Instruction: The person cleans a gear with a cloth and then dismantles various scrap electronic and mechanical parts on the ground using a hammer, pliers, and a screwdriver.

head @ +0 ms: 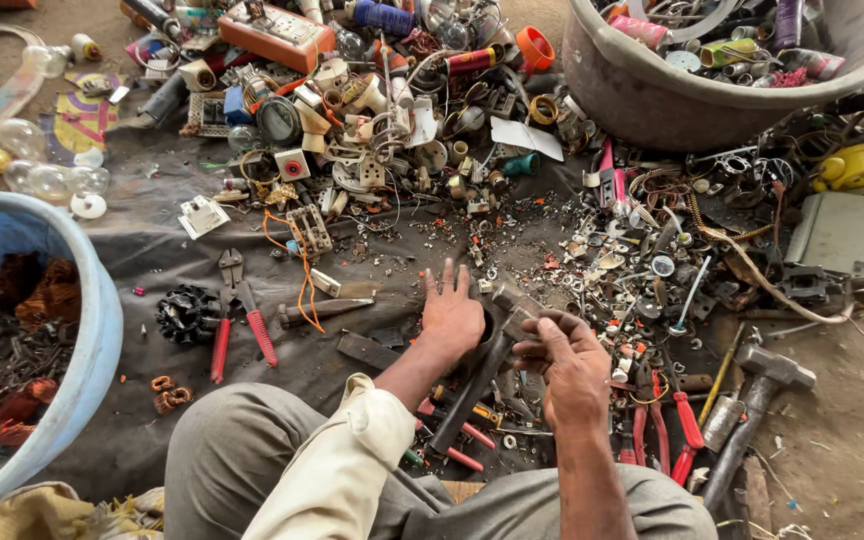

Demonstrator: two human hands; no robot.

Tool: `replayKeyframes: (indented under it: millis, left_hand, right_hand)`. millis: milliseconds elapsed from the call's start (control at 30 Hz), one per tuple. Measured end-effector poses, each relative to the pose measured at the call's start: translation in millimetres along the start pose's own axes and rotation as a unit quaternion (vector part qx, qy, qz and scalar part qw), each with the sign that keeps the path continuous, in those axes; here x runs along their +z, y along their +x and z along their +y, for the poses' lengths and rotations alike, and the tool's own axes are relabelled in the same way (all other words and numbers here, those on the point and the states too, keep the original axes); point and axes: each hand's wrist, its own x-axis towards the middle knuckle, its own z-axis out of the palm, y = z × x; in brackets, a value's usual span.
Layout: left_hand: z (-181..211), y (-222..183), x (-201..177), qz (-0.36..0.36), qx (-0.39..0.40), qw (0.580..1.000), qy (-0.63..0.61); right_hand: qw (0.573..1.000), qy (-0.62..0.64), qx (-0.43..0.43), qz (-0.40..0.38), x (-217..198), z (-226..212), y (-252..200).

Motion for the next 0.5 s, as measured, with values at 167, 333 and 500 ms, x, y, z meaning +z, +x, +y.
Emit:
replayKeyframes:
  millis: [167, 333, 500]
  left_hand:
    - [-7, -15, -24, -0.084, 0.027, 0.996, -0.016]
    - [-37, -19, -22, 0.052, 0.044, 0.948, -0.311]
    - [-17, -41, -42, 0.032, 0.006, 0.984, -0.177]
  right_hand:
    - [1.0, 0.014, -0.004, -0.006, 3, 2, 6]
    - [0.999, -0.029, -0.006, 0.025, 1, 0, 5]
    - [0.993, -0.112, 0.01, 0.034, 14, 6, 11]
